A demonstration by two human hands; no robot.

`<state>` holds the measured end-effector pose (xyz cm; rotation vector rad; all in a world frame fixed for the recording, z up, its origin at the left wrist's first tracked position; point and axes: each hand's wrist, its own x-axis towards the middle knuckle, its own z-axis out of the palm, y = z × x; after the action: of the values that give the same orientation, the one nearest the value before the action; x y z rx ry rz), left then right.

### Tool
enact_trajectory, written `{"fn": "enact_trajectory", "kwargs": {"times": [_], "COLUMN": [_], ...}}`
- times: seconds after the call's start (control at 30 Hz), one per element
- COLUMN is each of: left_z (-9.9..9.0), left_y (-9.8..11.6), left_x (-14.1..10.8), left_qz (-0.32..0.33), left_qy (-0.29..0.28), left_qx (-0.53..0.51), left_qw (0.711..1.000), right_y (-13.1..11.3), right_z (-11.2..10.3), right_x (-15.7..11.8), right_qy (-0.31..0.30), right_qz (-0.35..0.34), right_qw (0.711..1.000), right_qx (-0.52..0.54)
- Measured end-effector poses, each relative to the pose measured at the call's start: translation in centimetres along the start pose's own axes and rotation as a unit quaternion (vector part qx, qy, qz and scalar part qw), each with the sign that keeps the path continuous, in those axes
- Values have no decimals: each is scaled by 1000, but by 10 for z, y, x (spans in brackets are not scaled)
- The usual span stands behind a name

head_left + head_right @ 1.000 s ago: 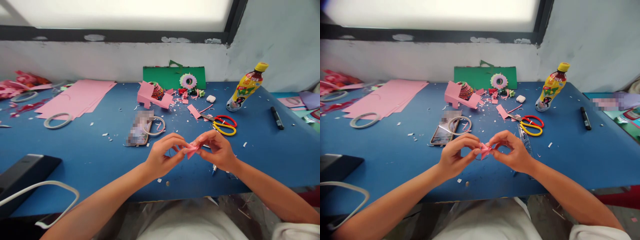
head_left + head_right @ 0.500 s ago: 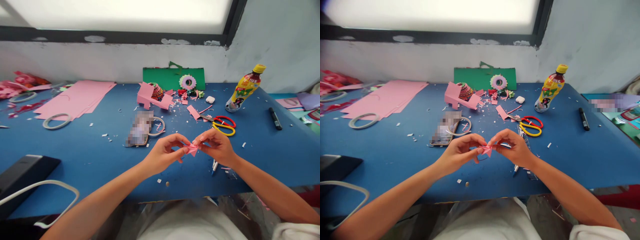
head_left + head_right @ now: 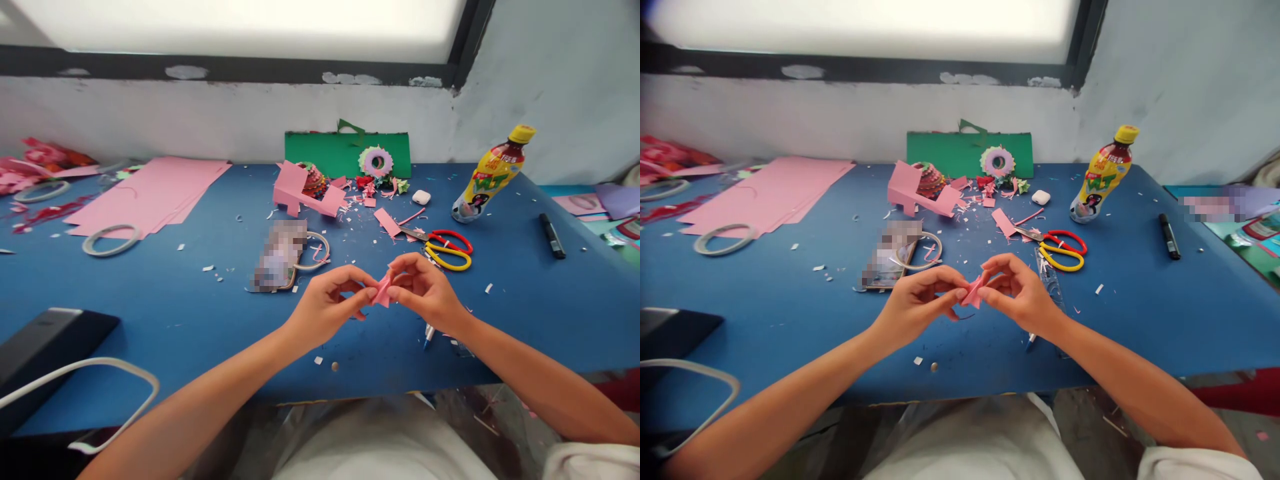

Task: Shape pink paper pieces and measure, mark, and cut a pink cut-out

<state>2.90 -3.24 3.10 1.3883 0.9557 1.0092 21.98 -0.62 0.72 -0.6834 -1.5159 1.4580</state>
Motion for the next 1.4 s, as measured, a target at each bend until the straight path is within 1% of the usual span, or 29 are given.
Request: {"fn": "enact_trajectory", "kwargs": {"times": [0.1, 0.3, 0.4, 0.53, 0.6, 0.73, 0.77, 0.83, 0.9, 1.0, 1.2, 1.27, 1.4], "left_z": [0, 0, -1, -1, 1, 6, 7, 8, 7, 6, 10, 11, 12], "left_y": [-1, -1, 0, 1, -1, -7, -8, -9, -8, -6, -8, -10, -12], "left_x": [0, 1, 3, 2, 0, -3, -3, -2, -1, 2, 5, 5, 4], "left_qz": [4, -47, -59, -79, -69, 16, 25, 10, -26, -75, -121, -136, -182], "left_qy": [-7, -9, -12, -22, -10, 38, 42, 41, 35, 37, 85, 78, 38], "left_qx": [-6, -18, -24, -15, 19, 123, 135, 133, 102, 24, -125, -166, -224], "left_qw": [1000, 999, 998, 997, 997, 992, 990, 990, 994, 996, 981, 974, 957], "right_y": [-1, -2, -3, -2, -1, 1, 2, 3, 3, 2, 4, 6, 11], "right_z": [1, 0, 0, 1, 2, 4, 4, 5, 5, 6, 9, 10, 11], "right_x": [0, -2, -4, -6, -6, -6, -6, -5, -5, -6, -7, -7, -7], "right_qy": [-1, -11, -13, -23, -28, -27, -27, -28, -24, -1, 62, 70, 72], "right_qz": [-7, -20, -26, -53, -72, -90, -93, -101, -115, -129, -146, -161, -179], "right_qw": [1000, 999, 999, 994, 990, 983, 982, 979, 976, 971, 962, 958, 953], "right_qx": [2, -29, -42, -87, -119, -160, -165, -174, -185, -203, -223, -227, -234]}}
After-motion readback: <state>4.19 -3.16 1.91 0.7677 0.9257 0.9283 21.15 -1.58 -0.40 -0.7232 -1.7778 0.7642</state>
